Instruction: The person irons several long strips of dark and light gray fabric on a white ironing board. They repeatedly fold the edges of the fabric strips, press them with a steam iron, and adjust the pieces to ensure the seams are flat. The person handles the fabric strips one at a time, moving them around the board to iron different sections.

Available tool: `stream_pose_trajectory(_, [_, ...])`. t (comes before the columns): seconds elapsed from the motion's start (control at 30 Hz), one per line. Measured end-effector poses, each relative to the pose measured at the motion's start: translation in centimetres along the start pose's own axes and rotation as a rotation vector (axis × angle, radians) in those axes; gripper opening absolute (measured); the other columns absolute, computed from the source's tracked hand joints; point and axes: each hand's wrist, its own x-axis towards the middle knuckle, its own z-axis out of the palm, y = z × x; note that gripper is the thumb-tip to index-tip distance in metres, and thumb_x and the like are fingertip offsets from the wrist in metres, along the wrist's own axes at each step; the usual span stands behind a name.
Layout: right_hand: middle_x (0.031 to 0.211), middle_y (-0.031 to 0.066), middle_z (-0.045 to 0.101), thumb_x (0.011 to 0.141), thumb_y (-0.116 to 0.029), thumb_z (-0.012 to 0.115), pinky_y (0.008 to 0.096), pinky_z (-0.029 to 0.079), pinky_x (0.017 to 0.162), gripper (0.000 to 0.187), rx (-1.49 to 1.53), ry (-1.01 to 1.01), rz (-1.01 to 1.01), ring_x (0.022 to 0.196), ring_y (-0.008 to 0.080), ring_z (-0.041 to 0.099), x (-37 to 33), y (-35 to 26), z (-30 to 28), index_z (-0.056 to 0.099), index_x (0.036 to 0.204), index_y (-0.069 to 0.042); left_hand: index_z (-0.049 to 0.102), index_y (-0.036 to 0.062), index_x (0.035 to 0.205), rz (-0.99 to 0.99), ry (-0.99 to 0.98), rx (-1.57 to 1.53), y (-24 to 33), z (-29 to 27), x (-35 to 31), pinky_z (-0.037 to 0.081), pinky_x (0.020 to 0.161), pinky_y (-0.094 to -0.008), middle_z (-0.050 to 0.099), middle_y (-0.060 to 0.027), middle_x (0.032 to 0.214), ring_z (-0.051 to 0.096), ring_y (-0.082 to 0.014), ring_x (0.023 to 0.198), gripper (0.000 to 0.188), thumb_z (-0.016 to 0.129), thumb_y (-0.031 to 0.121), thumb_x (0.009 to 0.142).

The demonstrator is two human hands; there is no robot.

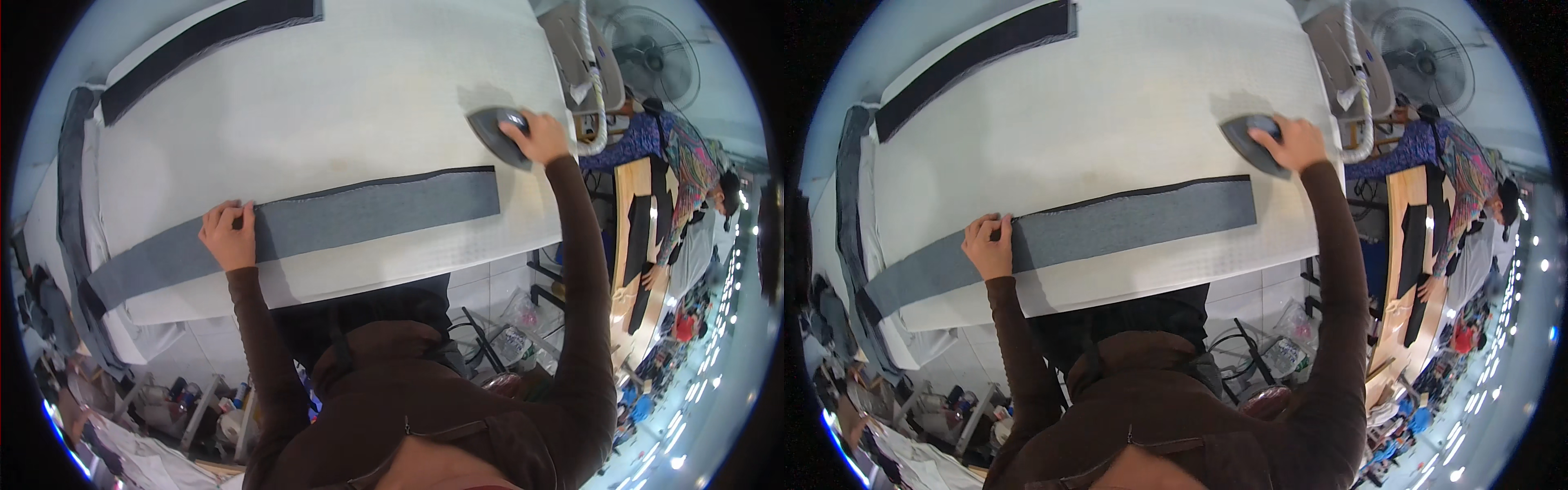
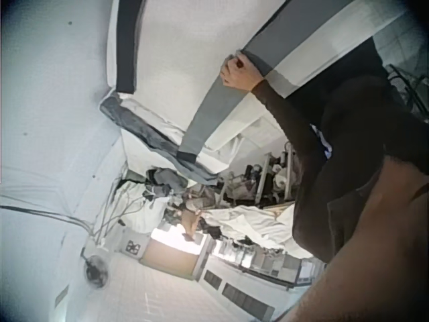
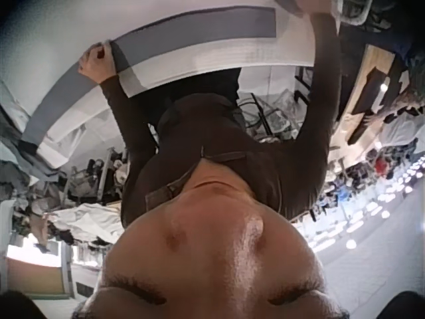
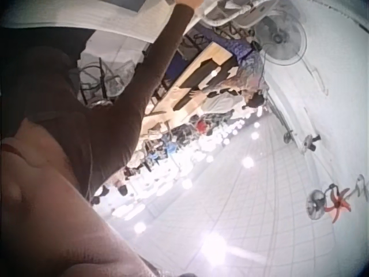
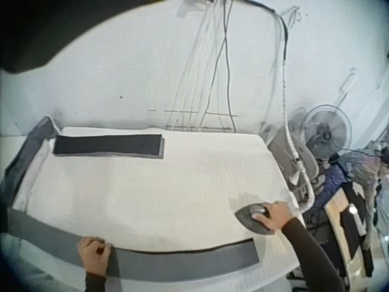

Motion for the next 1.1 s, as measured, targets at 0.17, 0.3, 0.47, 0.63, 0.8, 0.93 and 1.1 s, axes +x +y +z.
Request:
stream_pose_trajectory(0.17, [0.106, 0.0181, 0.077, 0.096, -0.074, 0.061, 0.052, 0.053, 0.093, 0.068, -0.026, 0.203, 0.085, 0.104, 0.0392, 0.072, 7.0, -4.2, -0.8, 0.074, 0.115, -0.01, 0.078, 0.0127, 0.094, -0.088, -0.121, -0.001, -0.2, -0.4, 1.0, 0.049, 0.094, -0.0426, 0.077, -0.0009, 0.105, 0.068, -0.0253, 0.108, 0.017, 0.087, 0.026, 0.088])
stream_pose_trajectory(0.3, [0.112, 0.0098, 0.073, 0.097, -0.034, 0.079, 0.048, 0.045, 0.097, 0.032, 0.135, 0.814, 0.045, 0.108, 0.0333, 0.066, 4.1, -5.5, -0.1, 0.072, 0.116, -0.01, 0.078, 0.0133, 0.097, -0.059, -0.247, 0.02, -0.4, -1.2, 1.8, 0.047, 0.094, -0.0443, 0.074, -0.0003, 0.104, 0.066, -0.0261, 0.108, 0.017, 0.086, 0.025, 0.088])
stream_pose_trajectory(0.47, [0.083, 0.0166, 0.076, 0.099, -0.029, 0.077, 0.0459, 0.058, 0.072, 0.029, 0.48, 0.437, 0.609, 0.078, 0.0363, 0.075, -10.4, -6.5, 7.6, 0.073, 0.096, -0.001, 0.076, 0.0158, 0.096, -0.063, -0.443, 0.012, -0.3, -2.0, 3.1, 0.044, 0.096, -0.0477, 0.07, 0.0007, 0.099, 0.06, -0.0284, 0.111, 0.014, 0.085, 0.023, 0.088])
stream_pose_trajectory(0.63, [0.083, 0.0169, 0.078, 0.094, -0.039, 0.082, 0.0429, 0.059, 0.075, 0.041, 0.568, 0.308, 0.772, 0.077, 0.0343, 0.077, -12.1, -10.1, 8.6, 0.075, 0.094, 0.002, 0.073, 0.0164, 0.096, 0.058, -0.561, 0.08, -0.1, -2.6, 4.1, 0.041, 0.101, -0.0502, 0.066, 0.0001, 0.1, 0.056, -0.0297, 0.114, 0.013, 0.083, 0.021, 0.089])
stream_pose_trajectory(0.8, [0.077, 0.014, 0.076, 0.095, -0.03, 0.083, 0.0388, 0.055, 0.068, 0.032, 0.65, 0.305, 0.668, 0.068, 0.0245, 0.071, -11.1, -8.5, 9.4, 0.075, 0.091, 0.0, 0.07, 0.0156, 0.098, 0.161, -0.554, 0.128, -0.4, -2.2, 4.1, 0.037, 0.107, -0.0518, 0.067, -0.0016, 0.104, 0.056, -0.0312, 0.116, 0.012, 0.08, 0.018, 0.091])
stream_pose_trajectory(0.93, [0.073, 0.0078, 0.073, 0.097, -0.024, 0.083, 0.0326, 0.052, 0.065, 0.026, 0.734, 0.357, 0.628, 0.067, 0.0139, 0.065, -12.5, -6.1, 8.8, 0.075, 0.089, 0.0, 0.07, 0.0145, 0.098, 0.168, -0.532, 0.133, -0.1, -2.6, 3.6, 0.037, 0.108, -0.0528, 0.07, -0.0034, 0.106, 0.058, -0.0316, 0.115, 0.011, 0.078, 0.02, 0.093])
stream_pose_trajectory(1.1, [0.072, 0.0053, 0.071, 0.097, -0.026, 0.084, 0.0312, 0.05, 0.066, 0.028, 0.635, 0.435, 0.672, 0.067, 0.0114, 0.062, -13.5, 0.2, 7.6, 0.076, 0.09, -0.001, 0.068, 0.0147, 0.102, 0.286, -0.47, -0.053, 4.0, -0.2, 1.6, 0.04, 0.103, -0.0501, 0.07, -0.0021, 0.104, 0.062, -0.0292, 0.106, 0.014, 0.078, 0.021, 0.094])
